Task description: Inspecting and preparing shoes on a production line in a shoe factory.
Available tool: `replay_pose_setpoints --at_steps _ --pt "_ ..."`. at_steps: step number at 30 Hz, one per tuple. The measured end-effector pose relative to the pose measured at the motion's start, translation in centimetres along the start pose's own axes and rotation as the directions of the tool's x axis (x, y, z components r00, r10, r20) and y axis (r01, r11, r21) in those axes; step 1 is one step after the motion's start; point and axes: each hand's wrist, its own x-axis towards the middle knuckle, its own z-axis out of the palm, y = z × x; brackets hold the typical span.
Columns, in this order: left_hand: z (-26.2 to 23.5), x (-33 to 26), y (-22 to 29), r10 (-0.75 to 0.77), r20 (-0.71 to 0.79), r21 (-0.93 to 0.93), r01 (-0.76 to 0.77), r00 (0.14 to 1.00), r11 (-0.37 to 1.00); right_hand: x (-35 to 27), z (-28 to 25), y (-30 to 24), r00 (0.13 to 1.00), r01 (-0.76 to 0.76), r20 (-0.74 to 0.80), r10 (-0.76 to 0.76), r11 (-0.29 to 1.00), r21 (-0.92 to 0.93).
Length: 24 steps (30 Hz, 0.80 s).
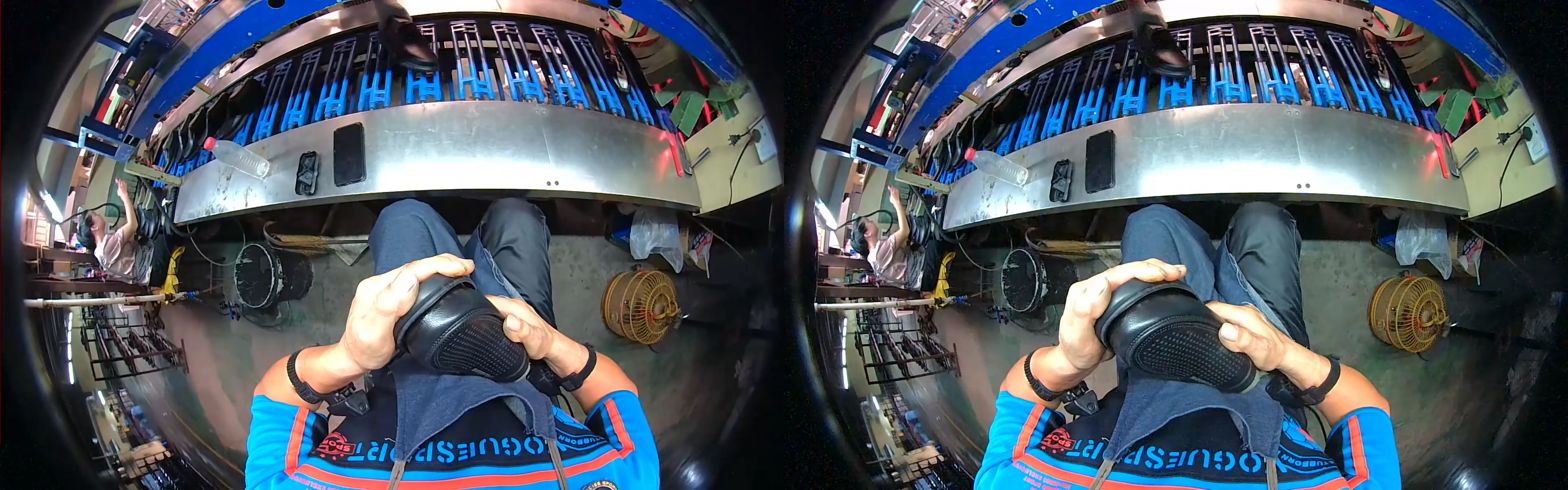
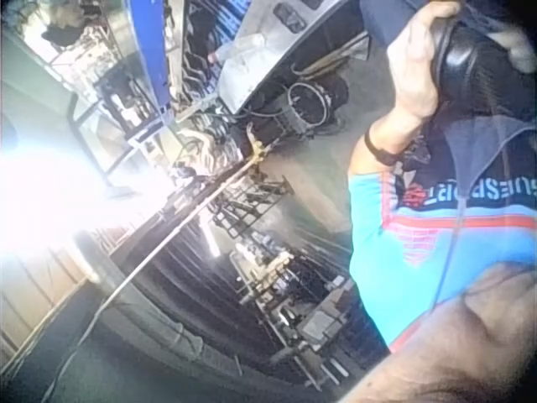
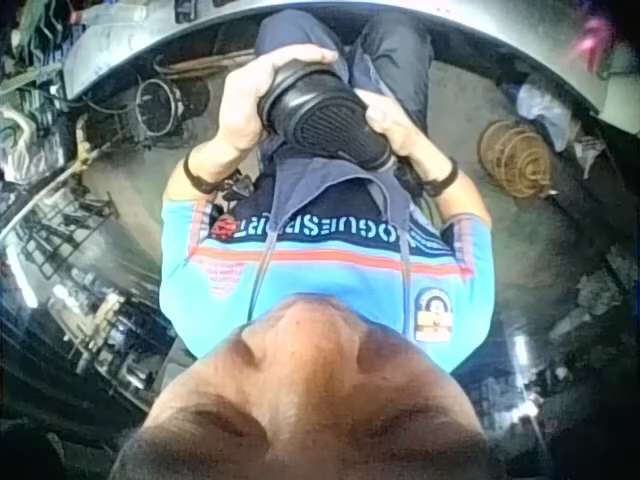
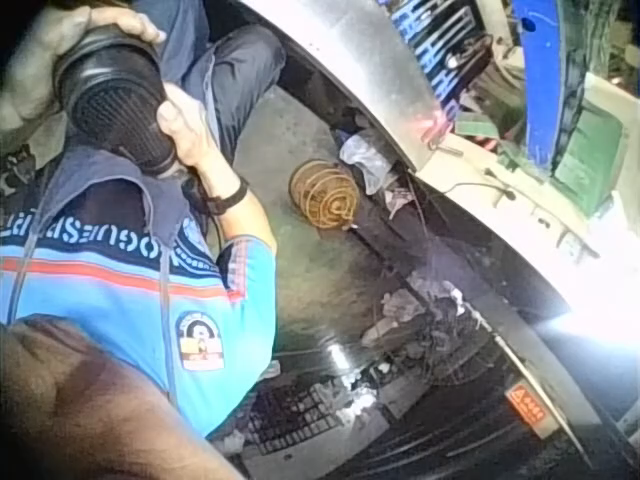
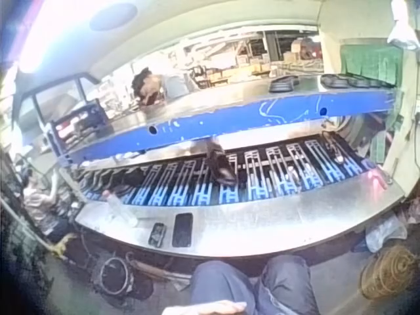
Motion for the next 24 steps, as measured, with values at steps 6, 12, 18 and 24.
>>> replay_pose_setpoints --at_steps 6,12,18,24 --pt "0.1 0.1 0.0 -0.003 0.015 0.044 0.003 1.0 0.999 0.0 -0.2 0.0 1.0 -0.002 -0.007 0.001 0.999 -0.041" --pt "0.5 -0.2 0.6 -0.025 0.02 0.096 0.022 0.999 0.995 -0.3 -0.2 0.3 1.0 0.004 -0.011 -0.004 1.0 -0.013" --pt "1.1 -1.8 -0.2 -0.113 0.078 0.065 0.108 0.991 0.992 -1.0 -0.4 0.7 1.0 0.0 -0.009 0.0 1.0 0.018" --pt "1.6 -2.5 1.1 0.102 0.079 0.246 -0.119 0.992 0.962 -1.5 -0.1 1.4 1.0 -0.013 0.003 0.013 1.0 -0.015"
